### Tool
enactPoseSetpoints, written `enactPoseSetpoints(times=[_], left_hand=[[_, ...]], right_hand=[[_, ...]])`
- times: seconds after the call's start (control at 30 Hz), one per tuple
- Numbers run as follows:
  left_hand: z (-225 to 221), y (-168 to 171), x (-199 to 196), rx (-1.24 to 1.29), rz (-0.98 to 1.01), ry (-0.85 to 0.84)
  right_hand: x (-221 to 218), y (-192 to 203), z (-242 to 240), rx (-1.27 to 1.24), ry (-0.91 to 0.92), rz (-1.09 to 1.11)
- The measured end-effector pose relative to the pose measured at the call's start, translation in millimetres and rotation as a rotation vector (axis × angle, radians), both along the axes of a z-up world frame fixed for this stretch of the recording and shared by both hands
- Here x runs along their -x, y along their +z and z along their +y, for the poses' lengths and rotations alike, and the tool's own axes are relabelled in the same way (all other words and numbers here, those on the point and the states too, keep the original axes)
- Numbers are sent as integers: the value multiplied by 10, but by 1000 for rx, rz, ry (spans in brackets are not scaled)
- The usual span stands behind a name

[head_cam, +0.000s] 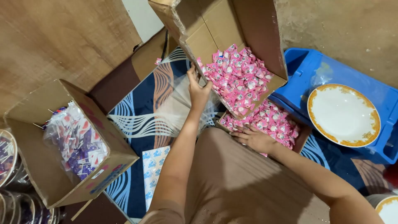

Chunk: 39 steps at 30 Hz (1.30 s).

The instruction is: Transferring small sachets from a large cardboard box into a smaller tray and arranging them on a decorative plate.

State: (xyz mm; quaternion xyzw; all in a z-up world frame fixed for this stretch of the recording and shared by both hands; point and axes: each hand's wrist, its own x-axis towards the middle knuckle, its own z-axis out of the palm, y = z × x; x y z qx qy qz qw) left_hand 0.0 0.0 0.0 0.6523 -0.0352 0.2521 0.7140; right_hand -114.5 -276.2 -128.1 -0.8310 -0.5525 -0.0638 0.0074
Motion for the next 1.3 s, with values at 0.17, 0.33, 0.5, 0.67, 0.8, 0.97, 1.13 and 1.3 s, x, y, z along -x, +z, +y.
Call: enactPoseSetpoints(times=[0.17, 0.33, 0.5, 0.67, 0.8, 0.97, 1.13, 1.3], left_hand=[[22, 23, 21, -2, -4, 12], [13, 15, -18, 1, -14, 20], [30, 7, -20, 6, 34, -8], [24, -41, -57, -9, 50, 25], [25, 161, 36, -17, 104, -10], [111, 143, -14, -10, 125, -35], [136, 87, -116, 0, 132, -55], [147, 55, -213, -56, 125, -78]], right_hand=[[3, 28, 20, -234, 13, -98], [-56, 129, -115, -339, -135, 2], [-292, -32, -495, -267, -492, -36], [-425, 272, -545, -524, -728, -63], [-759, 623, -250, -637, -736, -65], [-1537, 902, -27, -672, -885, 175], [-2087, 899, 257, -682, -1065, 478], [-2119, 1312, 878, -581, -958, 523]])
